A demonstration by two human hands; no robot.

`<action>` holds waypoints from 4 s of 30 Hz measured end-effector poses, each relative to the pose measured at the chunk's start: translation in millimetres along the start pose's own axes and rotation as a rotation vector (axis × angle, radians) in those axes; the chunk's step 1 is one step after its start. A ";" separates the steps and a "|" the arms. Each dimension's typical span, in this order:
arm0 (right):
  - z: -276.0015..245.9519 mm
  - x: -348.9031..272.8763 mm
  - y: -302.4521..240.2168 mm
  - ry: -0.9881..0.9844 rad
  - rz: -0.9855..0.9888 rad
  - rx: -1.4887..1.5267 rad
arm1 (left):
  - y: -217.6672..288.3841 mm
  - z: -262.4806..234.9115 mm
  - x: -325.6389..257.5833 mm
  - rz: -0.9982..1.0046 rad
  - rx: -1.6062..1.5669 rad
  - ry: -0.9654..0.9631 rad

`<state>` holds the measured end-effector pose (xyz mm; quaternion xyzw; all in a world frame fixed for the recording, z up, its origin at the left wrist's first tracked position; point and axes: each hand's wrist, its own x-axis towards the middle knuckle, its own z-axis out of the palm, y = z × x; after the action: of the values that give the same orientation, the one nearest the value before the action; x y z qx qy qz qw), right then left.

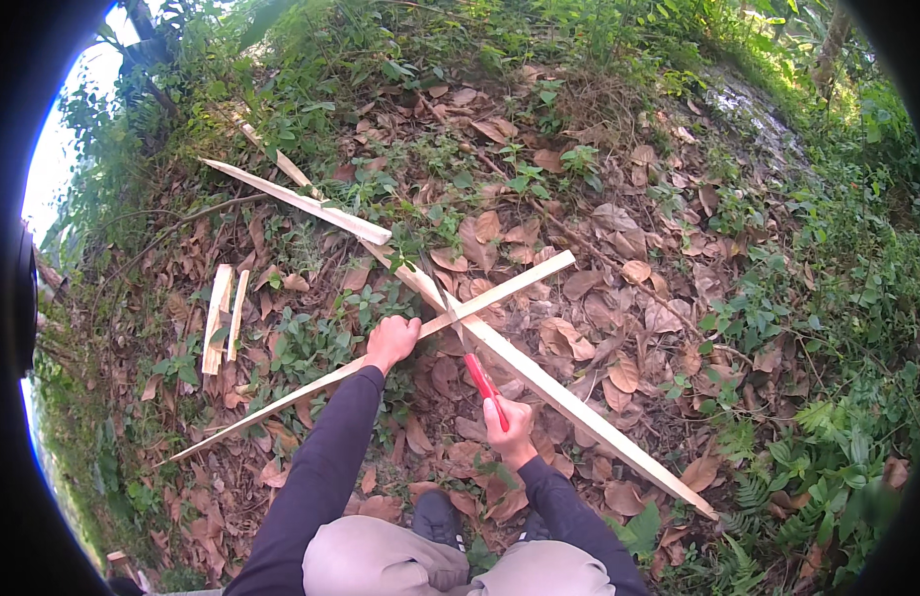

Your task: The person uses a red folding saw to cut a long, thin piece of light-colored wood lying on the forest floor. The person holds the wood steady with their left hand while sawing with their right hand, creating a notch or cut in the center of the piece.

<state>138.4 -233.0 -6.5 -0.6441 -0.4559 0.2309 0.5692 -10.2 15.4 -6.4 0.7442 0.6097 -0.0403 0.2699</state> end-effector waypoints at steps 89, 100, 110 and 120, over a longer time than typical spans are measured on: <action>-4.9 16.6 -14.7 -0.046 0.088 -0.006 | 3.0 38.7 -7.5 0.172 0.229 0.355; -12.3 -2.2 -39.6 0.003 0.183 -0.011 | 9.5 45.7 -29.6 0.209 0.197 0.312; -44.1 -50.3 -13.6 -0.034 0.092 -0.083 | 13.4 48.9 -28.5 0.197 0.190 0.331; -18.0 -26.4 -34.8 -0.048 0.169 -0.019 | 8.9 45.2 -26.5 0.182 0.223 0.272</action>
<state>129.2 -267.1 24.9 -0.6800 -0.4156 0.2888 0.5305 3.5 -29.4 -31.4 0.8201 0.5625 0.0178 0.1036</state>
